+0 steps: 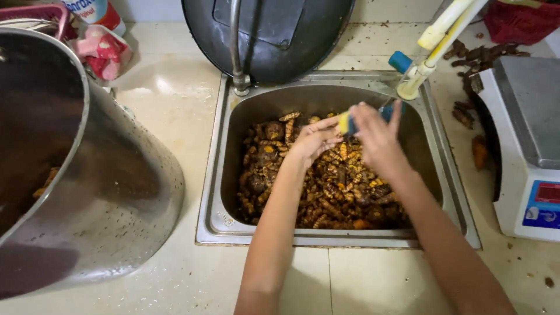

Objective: Scrubbing and washing turmeric roots in a kitchen sink using a sponge and running water.

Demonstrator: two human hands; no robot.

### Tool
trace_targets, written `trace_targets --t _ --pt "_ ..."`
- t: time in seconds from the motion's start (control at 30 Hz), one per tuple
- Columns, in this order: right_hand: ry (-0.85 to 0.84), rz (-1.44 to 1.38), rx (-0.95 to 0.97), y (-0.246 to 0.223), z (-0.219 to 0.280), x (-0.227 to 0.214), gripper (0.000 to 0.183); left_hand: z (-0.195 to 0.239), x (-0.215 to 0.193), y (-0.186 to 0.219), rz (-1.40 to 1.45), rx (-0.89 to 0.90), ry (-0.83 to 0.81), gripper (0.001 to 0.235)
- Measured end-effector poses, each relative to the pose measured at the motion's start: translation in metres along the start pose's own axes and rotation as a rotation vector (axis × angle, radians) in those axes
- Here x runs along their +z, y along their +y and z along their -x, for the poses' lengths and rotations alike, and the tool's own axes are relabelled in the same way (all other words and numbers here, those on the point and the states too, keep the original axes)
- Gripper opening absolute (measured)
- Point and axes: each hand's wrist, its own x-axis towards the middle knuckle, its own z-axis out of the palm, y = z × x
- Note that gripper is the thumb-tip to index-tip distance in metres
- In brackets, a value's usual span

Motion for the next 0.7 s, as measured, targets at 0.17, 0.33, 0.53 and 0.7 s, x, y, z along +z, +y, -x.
trace_targets --t 0.17,0.33,0.53,0.7 --pt "-0.005 -0.113 0.044 0.006 -0.001 0.009 0.062 0.014 0.003 0.017 0.016 0.012 0.012 0.043" --pt "-0.001 -0.015 0.036 -0.004 -0.004 0.001 0.060 -0.005 0.000 0.000 0.027 -0.006 -0.010 0.043" --pt "-0.006 -0.035 0.021 0.017 0.003 0.016 0.054 0.002 0.001 0.005 0.048 0.017 0.029 0.043" --pt "-0.020 0.010 -0.011 -0.002 0.003 0.010 0.060 -0.001 0.003 0.010 0.059 0.044 0.040 0.044"
